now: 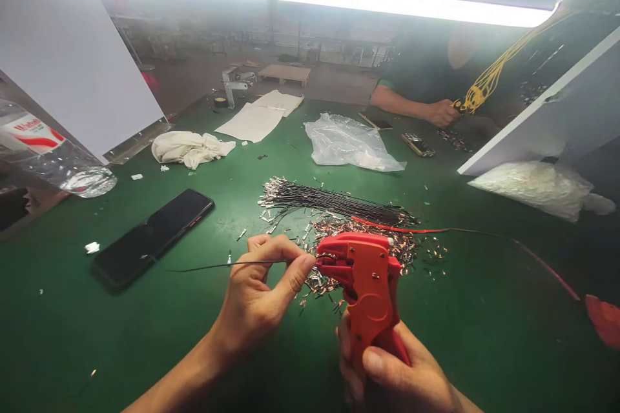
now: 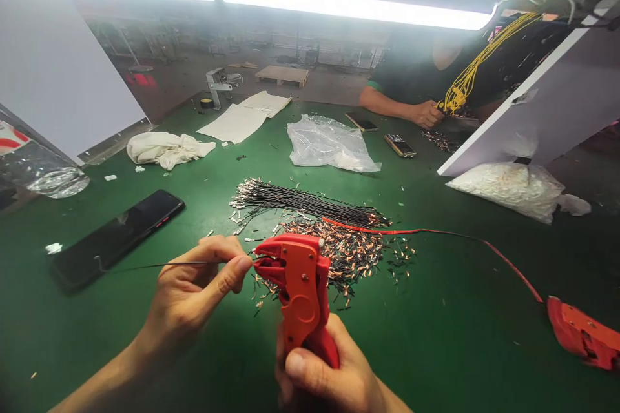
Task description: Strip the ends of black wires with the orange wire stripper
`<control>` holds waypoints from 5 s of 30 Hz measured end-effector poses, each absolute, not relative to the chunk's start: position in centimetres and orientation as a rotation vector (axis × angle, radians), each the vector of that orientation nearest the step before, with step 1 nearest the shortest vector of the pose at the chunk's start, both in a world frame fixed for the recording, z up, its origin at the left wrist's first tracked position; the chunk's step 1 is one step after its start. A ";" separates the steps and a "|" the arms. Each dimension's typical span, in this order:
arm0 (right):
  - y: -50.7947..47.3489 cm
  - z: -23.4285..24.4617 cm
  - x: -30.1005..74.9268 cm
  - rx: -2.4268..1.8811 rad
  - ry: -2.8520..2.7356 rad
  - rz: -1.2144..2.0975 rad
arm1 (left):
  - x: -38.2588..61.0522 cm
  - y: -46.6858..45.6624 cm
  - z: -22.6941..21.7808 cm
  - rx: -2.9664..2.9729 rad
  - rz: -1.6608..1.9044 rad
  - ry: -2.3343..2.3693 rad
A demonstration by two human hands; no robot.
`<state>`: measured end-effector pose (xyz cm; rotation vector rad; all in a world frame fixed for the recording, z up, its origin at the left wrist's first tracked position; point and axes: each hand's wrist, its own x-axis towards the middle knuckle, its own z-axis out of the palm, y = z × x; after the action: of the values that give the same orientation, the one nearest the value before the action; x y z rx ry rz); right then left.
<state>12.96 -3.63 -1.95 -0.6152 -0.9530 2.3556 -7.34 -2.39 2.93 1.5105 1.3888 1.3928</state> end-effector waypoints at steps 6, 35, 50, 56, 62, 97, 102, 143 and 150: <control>-3.7 -1.9 13.3 -0.549 -0.973 2.388 | -7.6 -2.2 2.7 1.402 1.484 1.364; -3.8 -2.2 13.0 -0.447 -1.093 2.303 | -5.6 -2.7 1.0 0.718 1.463 1.022; -3.6 -1.9 13.0 -0.377 -1.088 2.336 | -5.7 -2.5 1.3 0.700 1.321 0.894; -3.4 -2.3 12.6 -0.306 -1.096 2.326 | -6.0 -2.4 2.5 0.749 1.300 1.023; -3.4 -2.4 12.6 -0.384 -1.200 2.256 | -6.2 -2.3 2.4 0.841 1.283 1.009; -3.8 -1.0 12.8 -0.605 -0.804 2.472 | -6.5 -1.6 1.5 0.827 1.363 1.110; -3.9 -0.4 13.6 -0.613 -0.852 2.443 | -6.7 -2.0 2.1 0.988 1.458 1.214; -1.0 0.3 14.2 -1.140 -1.523 1.383 | -5.5 -2.5 0.5 1.567 1.124 1.441; -1.1 -0.3 13.7 -1.145 -1.491 1.459 | -5.3 -2.7 0.1 1.639 1.047 1.431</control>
<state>13.70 -1.12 -0.28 -1.1448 -1.4915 1.4595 -5.30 -2.68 0.12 1.6394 1.4309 1.0469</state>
